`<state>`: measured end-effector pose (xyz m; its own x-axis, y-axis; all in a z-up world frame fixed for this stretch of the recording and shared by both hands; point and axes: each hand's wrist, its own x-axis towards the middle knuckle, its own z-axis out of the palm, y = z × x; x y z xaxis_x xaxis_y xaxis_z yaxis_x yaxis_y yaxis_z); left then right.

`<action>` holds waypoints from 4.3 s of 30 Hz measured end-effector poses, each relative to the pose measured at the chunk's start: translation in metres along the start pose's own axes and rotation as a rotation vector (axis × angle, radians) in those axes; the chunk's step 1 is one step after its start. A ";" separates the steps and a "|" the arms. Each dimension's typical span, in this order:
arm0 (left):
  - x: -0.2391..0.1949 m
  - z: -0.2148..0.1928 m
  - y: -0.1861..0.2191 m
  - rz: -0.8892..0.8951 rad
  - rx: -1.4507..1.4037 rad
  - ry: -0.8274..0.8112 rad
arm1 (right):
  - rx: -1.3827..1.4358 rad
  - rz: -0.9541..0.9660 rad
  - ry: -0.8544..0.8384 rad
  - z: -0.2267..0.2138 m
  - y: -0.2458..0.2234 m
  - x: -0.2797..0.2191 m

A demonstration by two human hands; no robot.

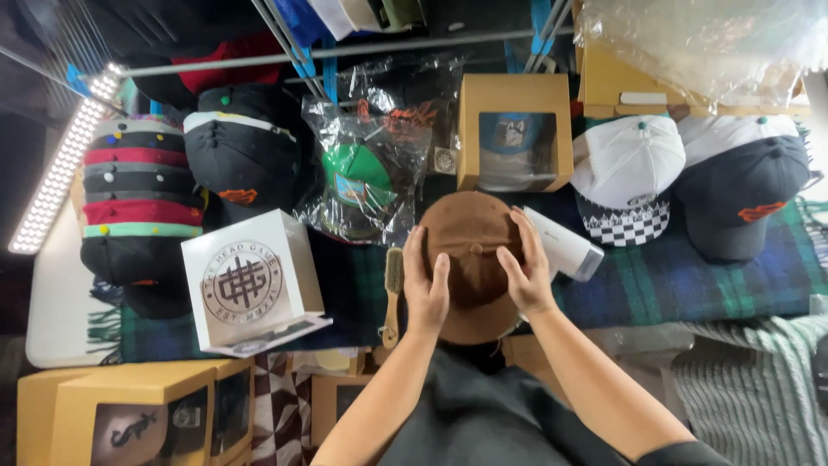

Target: The person cleans a brown baseball cap using a brush and a hairdryer. They brush the cap's surface and then use the hairdryer to blow air onto it, repeating these actions while adjusting the cap's position.

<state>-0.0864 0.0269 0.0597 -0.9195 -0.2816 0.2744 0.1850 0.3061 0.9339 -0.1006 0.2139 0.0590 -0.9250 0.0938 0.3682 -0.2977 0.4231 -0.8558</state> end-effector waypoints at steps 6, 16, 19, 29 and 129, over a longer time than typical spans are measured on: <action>0.073 0.003 -0.012 0.131 0.209 -0.343 | -0.163 -0.088 -0.161 0.002 -0.010 0.050; 0.130 0.010 -0.005 -0.588 -0.013 -0.802 | -0.099 0.768 -0.336 0.012 -0.020 0.085; 0.137 -0.012 0.032 -0.652 -0.048 -0.826 | 0.094 0.840 -0.289 0.009 -0.068 0.091; 0.004 -0.040 -0.063 -0.746 -0.020 -0.343 | 0.536 1.032 0.162 -0.007 0.047 -0.062; 0.075 -0.004 -0.011 -0.333 -0.359 -0.464 | 0.405 0.460 -0.136 0.003 -0.024 0.047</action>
<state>-0.1560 -0.0013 0.0708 -0.9864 0.1357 -0.0930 -0.1036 -0.0734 0.9919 -0.1377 0.2053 0.0960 -0.9936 0.0581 -0.0974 0.0969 -0.0112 -0.9952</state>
